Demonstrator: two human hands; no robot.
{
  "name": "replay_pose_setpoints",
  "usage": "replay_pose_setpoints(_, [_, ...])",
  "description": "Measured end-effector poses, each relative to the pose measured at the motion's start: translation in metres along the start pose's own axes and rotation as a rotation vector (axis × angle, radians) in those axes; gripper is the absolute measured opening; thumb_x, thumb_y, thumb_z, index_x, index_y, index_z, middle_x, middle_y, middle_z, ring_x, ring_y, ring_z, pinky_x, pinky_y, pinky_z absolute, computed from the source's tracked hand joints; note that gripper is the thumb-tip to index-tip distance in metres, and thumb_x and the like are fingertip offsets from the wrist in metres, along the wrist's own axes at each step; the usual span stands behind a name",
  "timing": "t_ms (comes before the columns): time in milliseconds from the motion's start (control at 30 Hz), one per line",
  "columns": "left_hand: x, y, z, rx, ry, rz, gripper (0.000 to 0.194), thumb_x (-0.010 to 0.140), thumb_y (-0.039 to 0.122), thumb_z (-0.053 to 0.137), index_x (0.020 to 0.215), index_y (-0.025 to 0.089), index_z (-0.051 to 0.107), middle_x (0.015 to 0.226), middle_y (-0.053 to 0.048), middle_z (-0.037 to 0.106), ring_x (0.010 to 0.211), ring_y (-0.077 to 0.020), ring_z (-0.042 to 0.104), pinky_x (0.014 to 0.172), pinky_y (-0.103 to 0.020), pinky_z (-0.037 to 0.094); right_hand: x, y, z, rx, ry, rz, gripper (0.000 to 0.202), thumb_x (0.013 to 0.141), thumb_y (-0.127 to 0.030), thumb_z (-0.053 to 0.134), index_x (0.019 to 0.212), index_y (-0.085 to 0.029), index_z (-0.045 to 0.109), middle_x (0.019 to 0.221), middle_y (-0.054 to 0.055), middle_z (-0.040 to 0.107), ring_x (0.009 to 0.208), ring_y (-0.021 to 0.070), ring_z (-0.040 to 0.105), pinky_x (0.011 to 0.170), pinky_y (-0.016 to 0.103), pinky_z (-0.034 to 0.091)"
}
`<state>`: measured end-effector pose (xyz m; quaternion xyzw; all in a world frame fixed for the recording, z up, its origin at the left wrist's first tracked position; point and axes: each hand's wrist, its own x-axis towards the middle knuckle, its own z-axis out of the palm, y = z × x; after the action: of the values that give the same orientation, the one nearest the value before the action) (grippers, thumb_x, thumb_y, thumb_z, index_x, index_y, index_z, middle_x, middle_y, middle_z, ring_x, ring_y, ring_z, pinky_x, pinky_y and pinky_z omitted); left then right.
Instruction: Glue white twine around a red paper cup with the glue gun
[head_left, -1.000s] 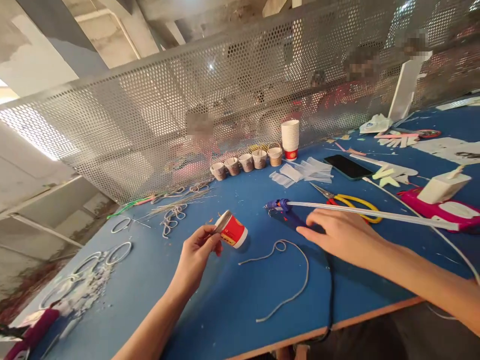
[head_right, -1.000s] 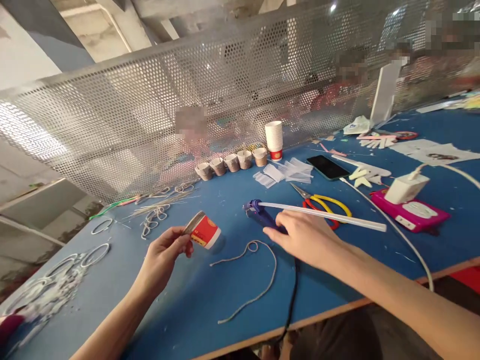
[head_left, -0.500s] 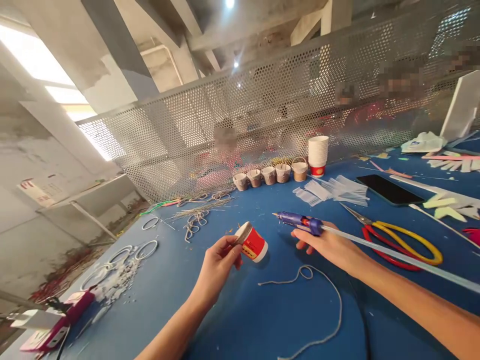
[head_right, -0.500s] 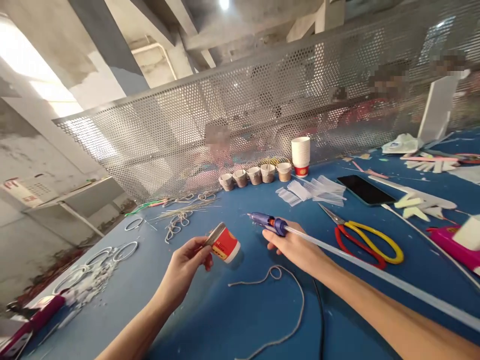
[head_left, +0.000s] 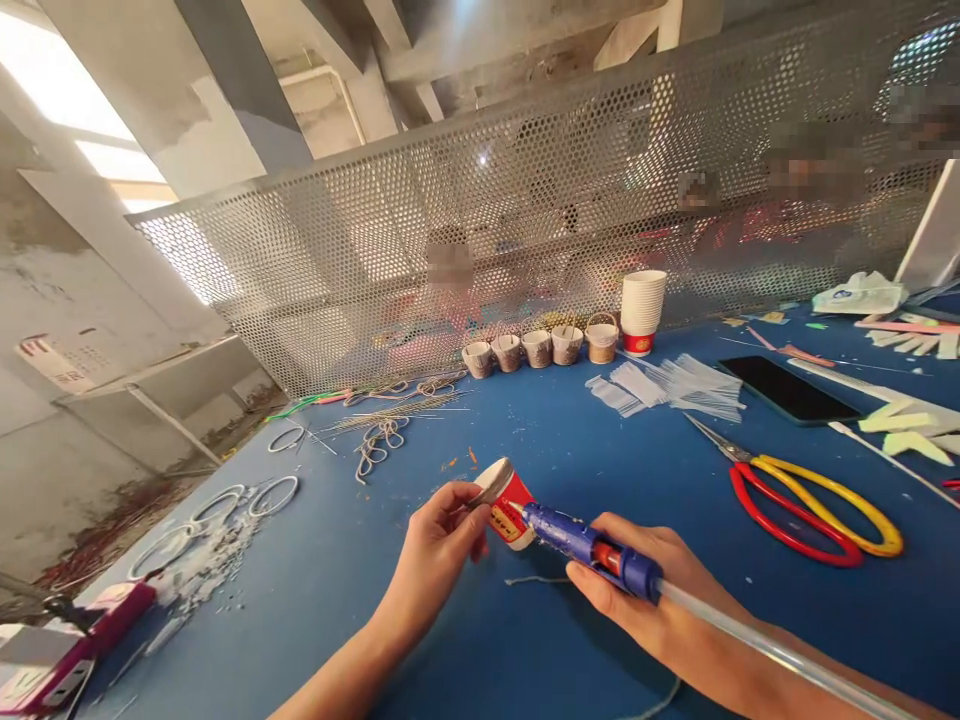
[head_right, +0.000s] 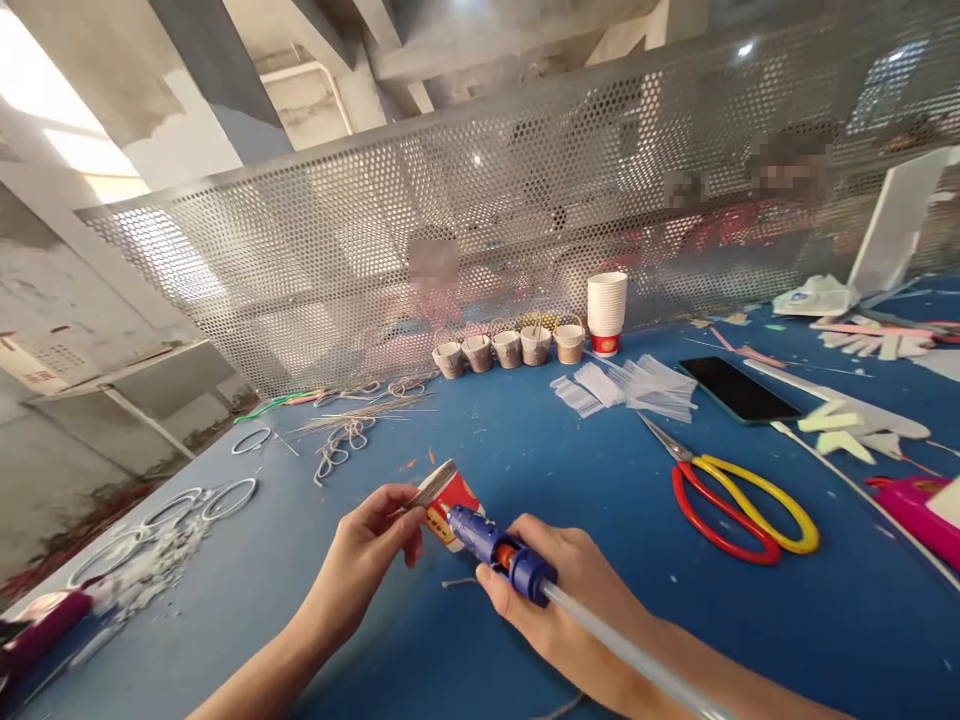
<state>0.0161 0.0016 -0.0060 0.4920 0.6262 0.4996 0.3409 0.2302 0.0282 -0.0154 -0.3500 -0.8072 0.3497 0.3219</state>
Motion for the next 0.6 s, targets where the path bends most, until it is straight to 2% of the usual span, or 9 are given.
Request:
replay_pose_setpoints(233, [-0.0007,-0.0040,0.0001,0.002,-0.026,0.004,0.020,0.074,0.037,0.063,0.080,0.018,0.061,0.050,0.006,0.055,0.043,-0.0104,0.051,0.044,-0.021,0.041,0.0024,-0.0027,0.0043,-0.056,-0.002,-0.011,0.026,0.087,-0.040,0.046,0.067,-0.024,0.043,0.055,-0.003,0.053,0.047,0.0118,0.047,0.050,0.023,0.036])
replay_pose_setpoints(600, [-0.0033,-0.0009,0.0026,-0.006,-0.064,0.002,0.022,0.074,0.038,0.063,0.080,0.017,0.061,0.048,0.005,0.054,0.044,-0.0104,0.050,0.045,-0.021,0.041,0.0051,0.0016,0.0093,-0.148,0.016,-0.059,0.025,0.089,-0.038,0.045,0.069,-0.024,0.039,0.057,-0.003,0.053,0.048,0.0120,0.046,0.051,0.023,0.033])
